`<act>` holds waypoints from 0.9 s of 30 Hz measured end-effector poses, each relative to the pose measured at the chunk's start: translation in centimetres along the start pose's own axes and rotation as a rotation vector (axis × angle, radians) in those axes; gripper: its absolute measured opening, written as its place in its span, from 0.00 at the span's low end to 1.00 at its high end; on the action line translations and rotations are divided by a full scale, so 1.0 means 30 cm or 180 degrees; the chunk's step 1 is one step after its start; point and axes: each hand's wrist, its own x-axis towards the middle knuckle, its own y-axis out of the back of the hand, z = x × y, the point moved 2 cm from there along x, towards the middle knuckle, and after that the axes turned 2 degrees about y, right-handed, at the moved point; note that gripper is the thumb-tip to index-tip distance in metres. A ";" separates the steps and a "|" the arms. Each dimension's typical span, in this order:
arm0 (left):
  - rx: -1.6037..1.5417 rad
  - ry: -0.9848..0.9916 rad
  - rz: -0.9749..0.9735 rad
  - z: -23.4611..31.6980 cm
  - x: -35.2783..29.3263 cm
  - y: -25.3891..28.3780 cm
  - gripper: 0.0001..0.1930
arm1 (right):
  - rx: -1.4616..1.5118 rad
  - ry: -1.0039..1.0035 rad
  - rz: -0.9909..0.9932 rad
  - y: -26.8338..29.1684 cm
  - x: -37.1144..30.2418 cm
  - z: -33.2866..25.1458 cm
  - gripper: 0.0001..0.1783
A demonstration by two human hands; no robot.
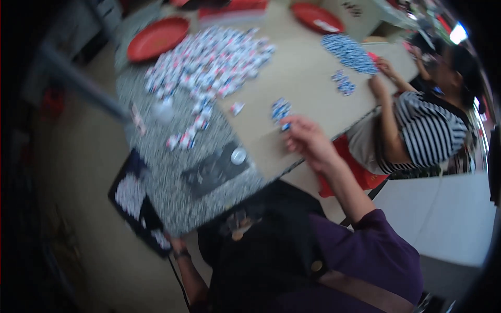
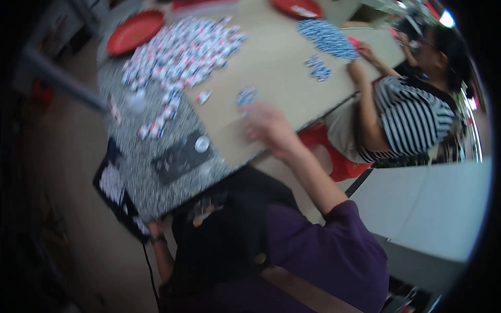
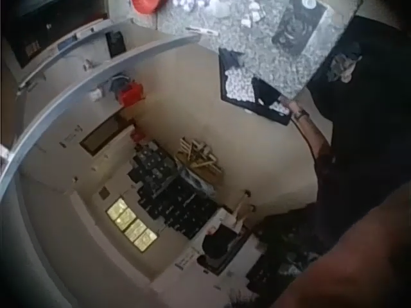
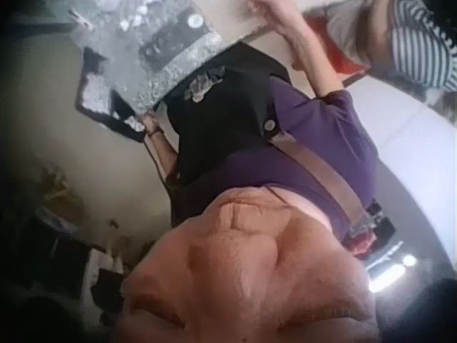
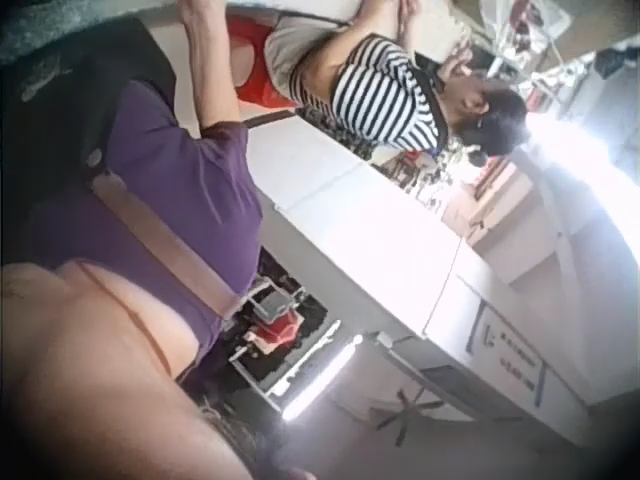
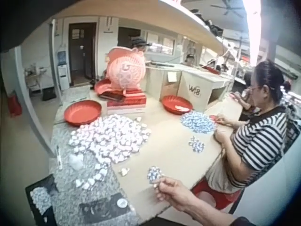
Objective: The person assembles figurines by dipping figurine body pieces into glue, attaching them to figurine heads by hand, and placing the assembled figurines on the table.
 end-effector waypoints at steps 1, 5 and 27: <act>-0.0084 0.0449 0.0364 0.082 -0.094 -0.108 0.21 | 0.0089 0.0079 -0.0073 0.003 -0.010 -0.006 0.15; -0.1518 0.0823 -0.1429 0.260 -0.506 -0.223 0.21 | -0.0083 -0.0055 -0.0089 -0.041 0.043 0.042 0.12; -0.1966 0.1526 -0.2679 0.628 -0.896 -0.891 0.17 | 0.0349 -0.0362 -0.1162 -0.243 0.017 0.133 0.08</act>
